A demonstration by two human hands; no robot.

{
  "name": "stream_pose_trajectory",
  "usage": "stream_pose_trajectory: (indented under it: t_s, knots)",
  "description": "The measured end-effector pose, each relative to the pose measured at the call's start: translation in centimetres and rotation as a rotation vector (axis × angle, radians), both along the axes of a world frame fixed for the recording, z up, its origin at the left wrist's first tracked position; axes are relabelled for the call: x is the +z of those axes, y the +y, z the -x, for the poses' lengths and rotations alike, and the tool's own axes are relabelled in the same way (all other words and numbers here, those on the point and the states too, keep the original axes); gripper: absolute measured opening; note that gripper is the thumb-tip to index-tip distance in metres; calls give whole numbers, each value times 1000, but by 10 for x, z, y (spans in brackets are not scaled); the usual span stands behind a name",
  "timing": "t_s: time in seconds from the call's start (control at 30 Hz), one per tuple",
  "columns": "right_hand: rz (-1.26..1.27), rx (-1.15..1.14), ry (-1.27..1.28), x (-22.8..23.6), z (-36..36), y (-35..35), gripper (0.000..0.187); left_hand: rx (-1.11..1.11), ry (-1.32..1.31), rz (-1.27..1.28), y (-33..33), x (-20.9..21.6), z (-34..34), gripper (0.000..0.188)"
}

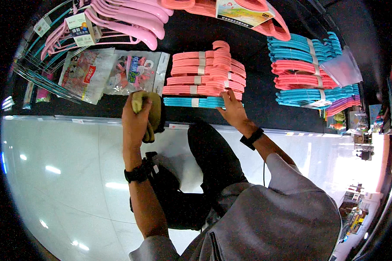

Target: The person kneels on the floor and wipes stacks of pink and blue plastic hangers with a yellow cloth. They handle the hangers one at a time, wiping the surfaces and then placing them back on the display shelf.

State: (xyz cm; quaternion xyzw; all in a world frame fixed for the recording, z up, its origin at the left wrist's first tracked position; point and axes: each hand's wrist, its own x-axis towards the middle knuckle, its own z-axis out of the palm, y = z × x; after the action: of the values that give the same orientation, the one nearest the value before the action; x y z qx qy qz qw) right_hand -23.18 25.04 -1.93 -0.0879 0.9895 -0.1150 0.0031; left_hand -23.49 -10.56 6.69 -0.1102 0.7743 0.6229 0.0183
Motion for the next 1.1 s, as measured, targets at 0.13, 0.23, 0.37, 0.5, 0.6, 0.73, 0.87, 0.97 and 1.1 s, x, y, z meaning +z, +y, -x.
stream_pose_trajectory:
  t_s: [0.13,0.23,0.37,0.5,0.6,0.73,0.87,0.97,1.1]
  knots:
    - [-1,22,75,-6,-3,16,53,-165,329,666,10,-21,-1,53]
    - [81,112,51,-1,-6,18,53,-251,322,766,11,-52,1,67]
    - [167,148,59,58,-25,-6,49,-383,319,853,29,-90,-8,71]
    - [345,131,-70,115,-53,-10,46,-530,409,942,46,-75,-15,56]
    - [369,106,-15,138,-73,0,53,-654,358,967,53,-33,-26,41]
    - [247,172,139,185,-101,31,79,-639,399,832,45,28,-51,47]
    - [-25,148,140,195,-125,67,89,-632,480,792,19,89,-57,53]
    - [-57,177,124,221,-130,82,75,-622,485,748,19,145,-47,51]
    - [48,112,215,267,-94,90,61,-669,475,728,40,199,2,38]
